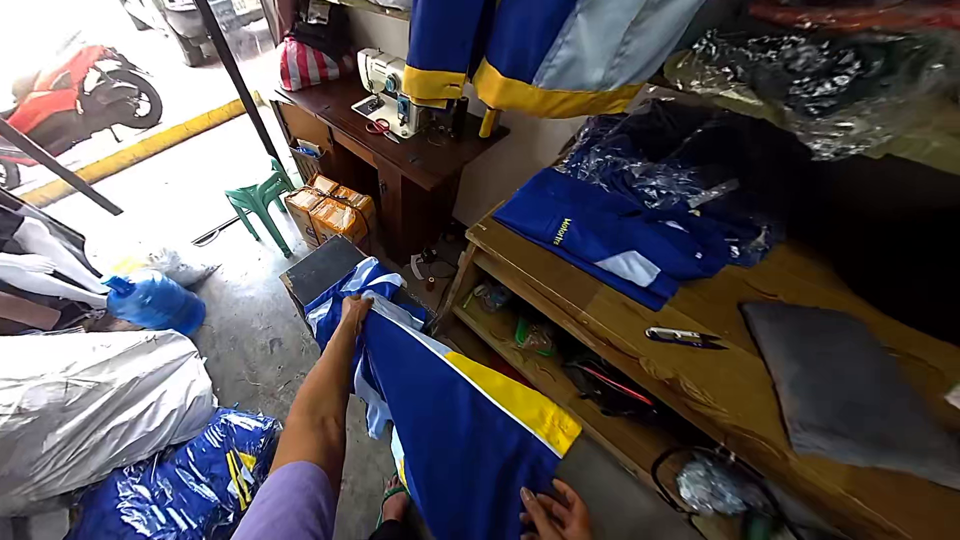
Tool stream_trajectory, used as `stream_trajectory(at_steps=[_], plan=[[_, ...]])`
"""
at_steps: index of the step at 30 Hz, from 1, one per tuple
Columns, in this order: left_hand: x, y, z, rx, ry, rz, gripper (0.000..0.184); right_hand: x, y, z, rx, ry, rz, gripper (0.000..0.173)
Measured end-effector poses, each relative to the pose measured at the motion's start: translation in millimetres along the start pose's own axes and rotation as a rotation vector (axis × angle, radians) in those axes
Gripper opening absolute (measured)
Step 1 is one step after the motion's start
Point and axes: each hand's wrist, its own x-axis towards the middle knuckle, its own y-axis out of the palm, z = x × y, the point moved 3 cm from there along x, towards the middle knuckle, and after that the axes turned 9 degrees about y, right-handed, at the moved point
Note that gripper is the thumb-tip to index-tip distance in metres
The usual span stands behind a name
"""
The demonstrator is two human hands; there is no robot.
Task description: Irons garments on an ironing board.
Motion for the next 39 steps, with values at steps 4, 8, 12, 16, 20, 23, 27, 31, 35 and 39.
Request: stream_trajectory(at_steps=[4,8,12,16,20,23,27,31,35,39], plan=[[-21.6,-5.4,-21.5,0.166,0.335,-0.140,0.034,16.6,1.4,-15.6,-0.186,-0.058,-0.075,0.066],[-65.9,-15.2,-24.2,0.175,0.531,-0.392,0.036,17.7,4.1,-12.5,-0.459,-0.280,-0.253,0.061],[-88.1,-31.3,-39.4,0.231,0.701,-0.571,0.038,16.8,4.2,0.9,-0.558,-0.141,-0.210,0.063],[-136.6,-27.8,-80.2,0.248,1.038,-0.660,0.029,20.5,2.0,9.1,-0.621,-0.118,-0.135,0.039],[-210.0,-0.6,-112.5,0.293,1.347,-0.588,0.023,11.8,-2.2,0.3,-0.515,-0.270,-0.196,0.023],[-264.1,27.7,-140.8,0.204,1.586,-0.398,0.023,8.1,-15.5,-4.9,-0.209,-0.304,-0.108,0.023],[-267.4,62.4,-168.3,0.383,1.467,-0.202,0.029,19.3,-44.0,-40.4,0.310,-0.192,0.008,0.017],[-157.3,36.3,-119.1,0.515,0.832,-0.252,0.062,20.4,-83.1,-65.1,0.445,0.000,-0.077,0.027],[-67.4,7.2,-33.7,0.657,0.355,0.013,0.081,5.5,-86.1,-79.1,0.578,0.111,-0.068,0.037],[-69.2,25.0,-6.1,0.624,0.481,0.041,0.032,-6.7,-72.6,-76.2,0.549,0.108,0.126,0.029]])
